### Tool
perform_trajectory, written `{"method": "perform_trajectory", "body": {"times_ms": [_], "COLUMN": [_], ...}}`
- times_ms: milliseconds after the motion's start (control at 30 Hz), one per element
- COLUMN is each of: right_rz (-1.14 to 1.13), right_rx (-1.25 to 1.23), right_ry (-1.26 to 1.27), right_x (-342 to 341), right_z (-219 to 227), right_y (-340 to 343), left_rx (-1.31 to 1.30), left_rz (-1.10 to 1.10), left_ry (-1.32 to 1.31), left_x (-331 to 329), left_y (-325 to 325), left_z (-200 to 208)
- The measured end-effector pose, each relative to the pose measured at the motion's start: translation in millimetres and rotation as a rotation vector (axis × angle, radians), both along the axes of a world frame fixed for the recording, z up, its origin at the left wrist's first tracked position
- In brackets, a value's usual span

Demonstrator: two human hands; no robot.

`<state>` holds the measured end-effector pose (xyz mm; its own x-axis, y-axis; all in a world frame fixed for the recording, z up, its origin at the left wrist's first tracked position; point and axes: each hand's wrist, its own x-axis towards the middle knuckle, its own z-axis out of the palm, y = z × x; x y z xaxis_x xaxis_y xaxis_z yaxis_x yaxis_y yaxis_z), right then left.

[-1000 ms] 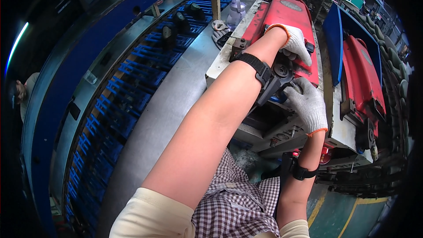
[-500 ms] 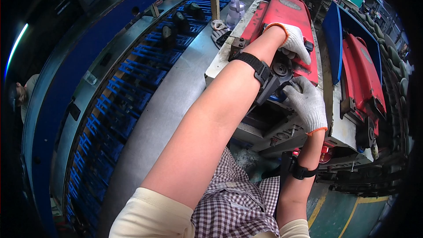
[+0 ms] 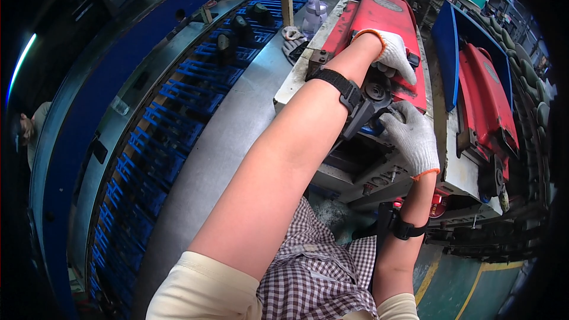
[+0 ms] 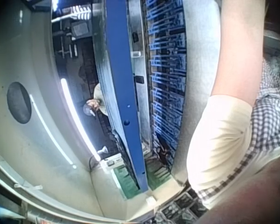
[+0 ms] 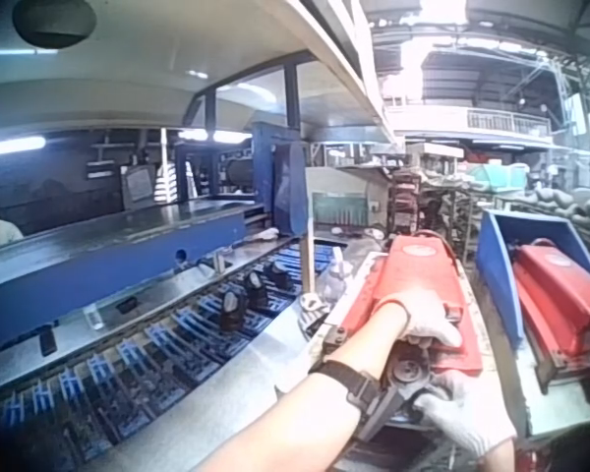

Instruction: Operating a sole-pressing machine to attach soles to shoe uppers in a factory setting.

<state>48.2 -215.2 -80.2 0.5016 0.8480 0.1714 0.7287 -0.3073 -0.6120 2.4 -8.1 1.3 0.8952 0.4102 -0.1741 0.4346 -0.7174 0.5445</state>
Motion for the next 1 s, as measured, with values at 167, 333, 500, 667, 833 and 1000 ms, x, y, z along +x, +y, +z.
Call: {"method": "perform_trajectory", "body": {"times_ms": [167,333,500,667,833,1000], "right_rz": [-0.010,-0.009,-0.014,-0.010,-0.007,-0.010], "right_rx": [-0.010,-0.042,-0.011,-0.029,0.000,0.002], "right_ry": [0.015,0.017,0.010,0.028,0.008,0.026], "right_x": [2.2,-0.4,2.8,1.6,2.5,1.2], "right_z": [-2.9,1.3,-3.7,-1.3,-3.1,-3.5], "right_y": [1.1,1.4,1.6,2.1,1.0,1.7], "left_rx": [-0.008,-0.004,0.005,0.005,0.003,0.002], "left_rz": [0.005,-0.008,-0.019,-0.013,-0.013,-0.008], "left_ry": [0.005,0.000,-0.003,-0.003,-0.001,-0.003], "left_x": [-0.1,-1.1,0.4,0.6,-0.5,-0.7], "left_y": [-0.4,0.4,0.5,2.0,0.0,0.5], "left_z": [-1.1,-0.9,-0.4,-2.3,-0.5,-1.8]}}
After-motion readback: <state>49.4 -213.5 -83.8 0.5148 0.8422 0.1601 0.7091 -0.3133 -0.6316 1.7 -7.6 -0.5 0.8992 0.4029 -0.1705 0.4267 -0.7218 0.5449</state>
